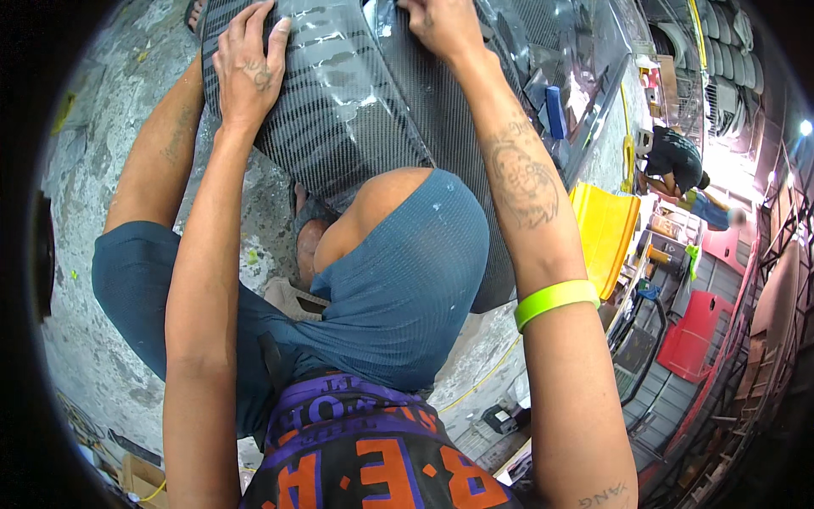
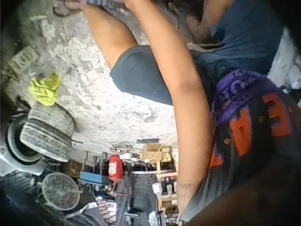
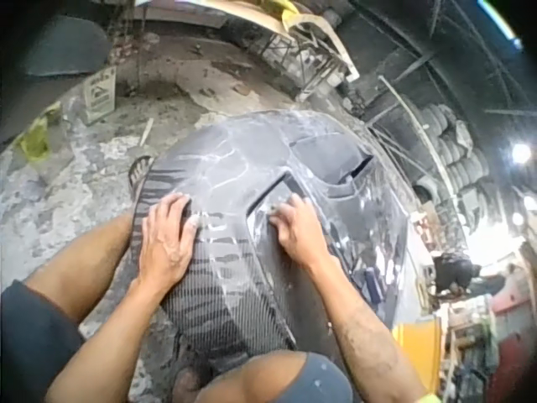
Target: Manually sanding a carbon fiber car hood with a small sanding block.
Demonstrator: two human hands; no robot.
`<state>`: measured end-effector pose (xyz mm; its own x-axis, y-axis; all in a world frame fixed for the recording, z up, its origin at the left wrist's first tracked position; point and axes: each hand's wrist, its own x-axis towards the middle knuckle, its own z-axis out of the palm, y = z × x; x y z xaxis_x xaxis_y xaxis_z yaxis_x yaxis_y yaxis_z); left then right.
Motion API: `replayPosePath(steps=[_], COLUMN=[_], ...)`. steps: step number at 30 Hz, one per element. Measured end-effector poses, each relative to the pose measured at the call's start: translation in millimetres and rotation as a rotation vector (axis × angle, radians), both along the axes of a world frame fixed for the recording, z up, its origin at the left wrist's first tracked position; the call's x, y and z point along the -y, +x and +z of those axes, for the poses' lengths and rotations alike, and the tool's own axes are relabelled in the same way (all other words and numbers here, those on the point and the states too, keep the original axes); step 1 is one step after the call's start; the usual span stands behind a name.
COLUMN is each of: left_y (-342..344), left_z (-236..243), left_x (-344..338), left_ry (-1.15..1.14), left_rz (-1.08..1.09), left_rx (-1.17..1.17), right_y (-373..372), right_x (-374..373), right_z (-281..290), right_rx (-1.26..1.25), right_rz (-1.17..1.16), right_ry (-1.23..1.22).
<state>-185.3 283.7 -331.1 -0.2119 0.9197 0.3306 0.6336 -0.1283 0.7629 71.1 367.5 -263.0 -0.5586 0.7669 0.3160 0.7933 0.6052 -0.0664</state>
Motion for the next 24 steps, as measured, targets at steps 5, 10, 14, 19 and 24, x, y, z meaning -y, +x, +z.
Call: replayPosePath(steps=[5,10,14,19,24], left_y=[0,-1,-3,2,-4], left_z=[-34,-36,-38,-37,-40], left_x=[-14,-15,-15,-17,-16], left_ry=[0.157,0.162,0.168,0.147,0.147], left_rz=[0.033,0.015,0.015,0.016,0.021], left_rx=[-0.135,-0.116,-0.134,-0.135,-0.154], right_y=[62,64,13,14,25], right_x=[10,35,53,67,91], right_z=[6,-4,-2,-3,-16], right_rx=[0.034,-0.101,0.052,0.201,0.275], right_rz=[-0.174,-0.172,-0.119,-0.083,-0.06], right_ry=[0.039,0.101,0.036,-0.057,-0.033])
